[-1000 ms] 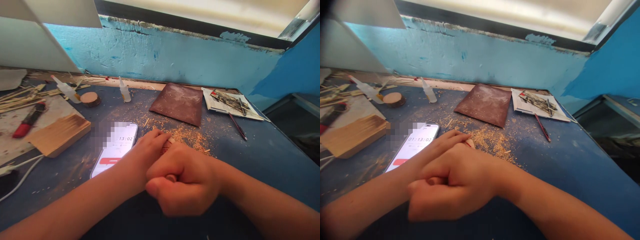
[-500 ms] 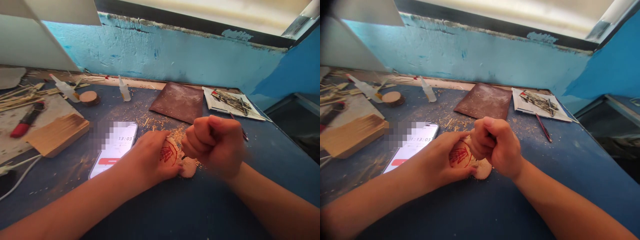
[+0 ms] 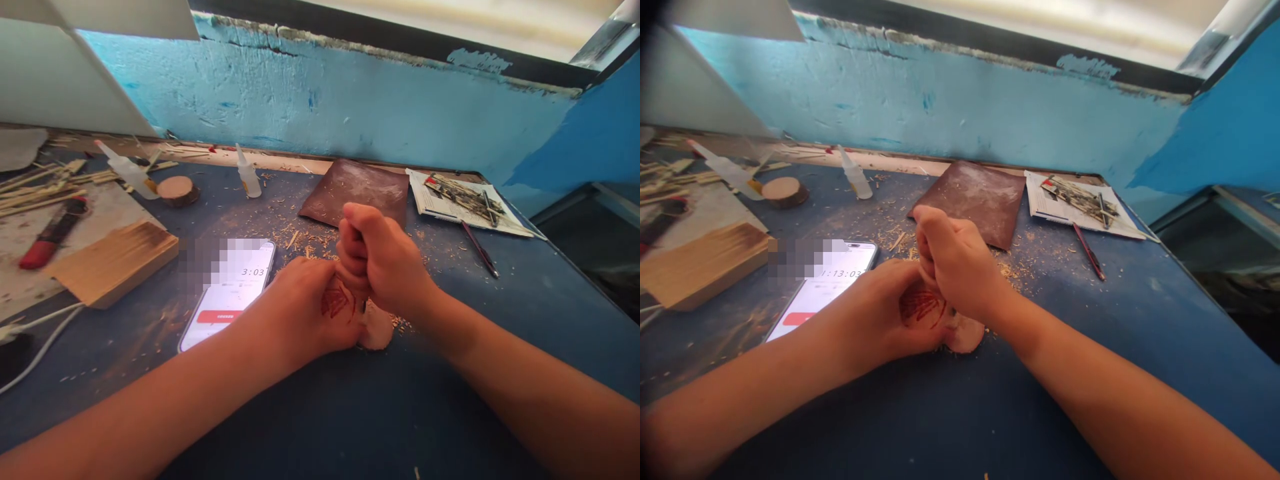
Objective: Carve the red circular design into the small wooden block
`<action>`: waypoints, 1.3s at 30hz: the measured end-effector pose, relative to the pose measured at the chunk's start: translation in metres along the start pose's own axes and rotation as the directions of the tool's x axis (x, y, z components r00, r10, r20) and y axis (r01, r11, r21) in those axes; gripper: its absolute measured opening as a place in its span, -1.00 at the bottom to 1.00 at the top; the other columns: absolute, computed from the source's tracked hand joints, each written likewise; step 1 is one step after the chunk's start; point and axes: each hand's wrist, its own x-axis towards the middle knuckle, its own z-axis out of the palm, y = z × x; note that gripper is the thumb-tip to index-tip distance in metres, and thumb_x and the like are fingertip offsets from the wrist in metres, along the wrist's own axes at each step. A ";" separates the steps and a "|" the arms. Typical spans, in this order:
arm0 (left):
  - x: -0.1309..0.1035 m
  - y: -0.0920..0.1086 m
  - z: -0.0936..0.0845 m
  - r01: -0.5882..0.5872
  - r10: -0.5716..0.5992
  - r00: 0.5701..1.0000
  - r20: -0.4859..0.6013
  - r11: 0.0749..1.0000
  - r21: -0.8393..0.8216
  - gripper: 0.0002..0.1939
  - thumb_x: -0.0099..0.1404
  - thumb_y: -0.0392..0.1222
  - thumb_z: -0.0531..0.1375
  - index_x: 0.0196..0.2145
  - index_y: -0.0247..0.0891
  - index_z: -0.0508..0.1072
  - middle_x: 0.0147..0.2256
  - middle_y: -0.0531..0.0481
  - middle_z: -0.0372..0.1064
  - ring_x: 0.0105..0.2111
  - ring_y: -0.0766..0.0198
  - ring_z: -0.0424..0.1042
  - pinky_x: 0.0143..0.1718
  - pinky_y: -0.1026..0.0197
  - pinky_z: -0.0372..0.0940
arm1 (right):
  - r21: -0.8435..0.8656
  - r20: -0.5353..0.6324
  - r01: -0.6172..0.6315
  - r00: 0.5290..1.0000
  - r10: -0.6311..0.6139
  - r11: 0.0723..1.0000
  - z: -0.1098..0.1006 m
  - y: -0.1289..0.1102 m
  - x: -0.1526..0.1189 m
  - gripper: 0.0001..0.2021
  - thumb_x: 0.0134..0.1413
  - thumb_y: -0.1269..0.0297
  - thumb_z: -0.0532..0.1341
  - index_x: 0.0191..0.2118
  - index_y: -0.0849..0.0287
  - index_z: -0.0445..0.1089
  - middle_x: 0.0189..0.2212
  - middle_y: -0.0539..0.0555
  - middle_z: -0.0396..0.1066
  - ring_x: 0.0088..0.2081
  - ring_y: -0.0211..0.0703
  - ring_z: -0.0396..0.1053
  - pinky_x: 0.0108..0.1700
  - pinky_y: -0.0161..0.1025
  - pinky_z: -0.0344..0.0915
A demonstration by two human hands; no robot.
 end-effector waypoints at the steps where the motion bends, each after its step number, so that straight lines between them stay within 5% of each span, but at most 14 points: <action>1: 0.000 0.001 0.000 0.032 -0.033 0.999 0.014 0.999 0.012 -0.76 0.12 -0.06 0.37 -0.23 -0.11 0.60 -0.26 -0.03 0.62 -0.26 0.00 0.57 -0.26 0.03 0.42 | -0.006 -0.036 -0.017 0.999 0.017 1.000 0.001 0.000 0.001 -0.36 0.30 -0.14 0.37 -0.63 0.07 0.11 -0.71 -0.21 -0.11 -0.70 -0.42 -0.18 -0.71 -0.39 -0.10; 7: 0.001 0.003 -0.003 0.094 -0.095 0.995 0.015 0.993 0.072 -0.64 0.06 0.04 0.37 -0.19 -0.15 0.59 -0.24 -0.09 0.60 -0.23 -0.09 0.58 -0.24 -0.01 0.39 | 0.008 -0.197 -0.139 0.971 0.138 0.990 0.000 -0.004 0.002 -0.44 0.46 0.14 0.21 -0.62 0.09 0.10 -0.75 -0.20 -0.07 -0.73 -0.44 -0.18 -0.73 -0.43 -0.17; 12: 0.001 0.004 -0.002 0.126 -0.125 0.992 -0.018 0.986 0.113 -0.53 0.00 0.10 0.44 -0.18 -0.19 0.60 -0.13 -0.16 0.61 -0.14 -0.13 0.58 -0.13 -0.05 0.40 | 0.082 -0.290 -0.223 0.927 0.238 0.971 -0.011 0.000 0.008 -0.51 0.49 0.18 0.11 -0.55 0.08 0.07 -0.72 -0.22 -0.09 -0.72 -0.44 -0.22 -0.71 -0.45 -0.24; 23: 0.001 0.003 0.002 0.098 -0.097 0.995 -0.019 0.995 0.029 -0.54 -0.01 -0.02 0.43 -0.12 -0.17 0.64 -0.18 -0.07 0.60 -0.20 -0.05 0.57 -0.19 -0.01 0.38 | 0.062 -0.179 -0.249 0.950 0.256 0.966 -0.012 0.004 0.007 -0.53 0.45 0.15 0.16 -0.54 0.07 0.08 -0.71 -0.22 -0.07 -0.71 -0.43 -0.24 -0.72 -0.45 -0.26; 30: -0.001 0.003 0.001 0.092 -0.092 0.996 -0.010 0.995 0.037 -0.46 0.00 -0.01 0.45 -0.04 -0.21 0.64 -0.12 -0.12 0.59 -0.12 -0.09 0.55 -0.09 -0.04 0.39 | 0.164 -0.249 -0.277 0.917 0.311 0.947 -0.019 0.006 0.006 -0.53 0.48 0.21 0.16 -0.53 0.08 0.09 -0.71 -0.25 -0.13 -0.68 -0.43 -0.32 -0.70 -0.46 -0.26; 33: -0.002 0.002 0.002 0.103 -0.103 0.995 -0.006 0.993 0.052 -0.48 0.02 0.06 0.44 -0.09 -0.25 0.61 -0.07 -0.19 0.57 -0.07 -0.14 0.53 -0.05 -0.08 0.39 | 0.203 -0.212 -0.215 0.943 0.258 0.955 -0.023 0.002 0.000 -0.55 0.46 0.18 0.19 -0.52 0.10 0.15 -0.71 -0.24 -0.13 -0.67 -0.42 -0.31 -0.70 -0.45 -0.23; 39: -0.002 0.004 0.002 0.117 -0.118 0.993 0.008 0.991 0.061 -0.41 0.01 0.07 0.45 -0.04 -0.29 0.60 -0.13 -0.20 0.55 -0.09 -0.15 0.52 -0.06 -0.09 0.39 | 0.155 -0.162 0.066 0.986 -0.040 0.986 -0.013 -0.004 -0.020 -0.52 0.46 0.15 0.21 -0.54 0.10 0.17 -0.70 -0.21 -0.09 -0.69 -0.40 -0.24 -0.69 -0.42 -0.14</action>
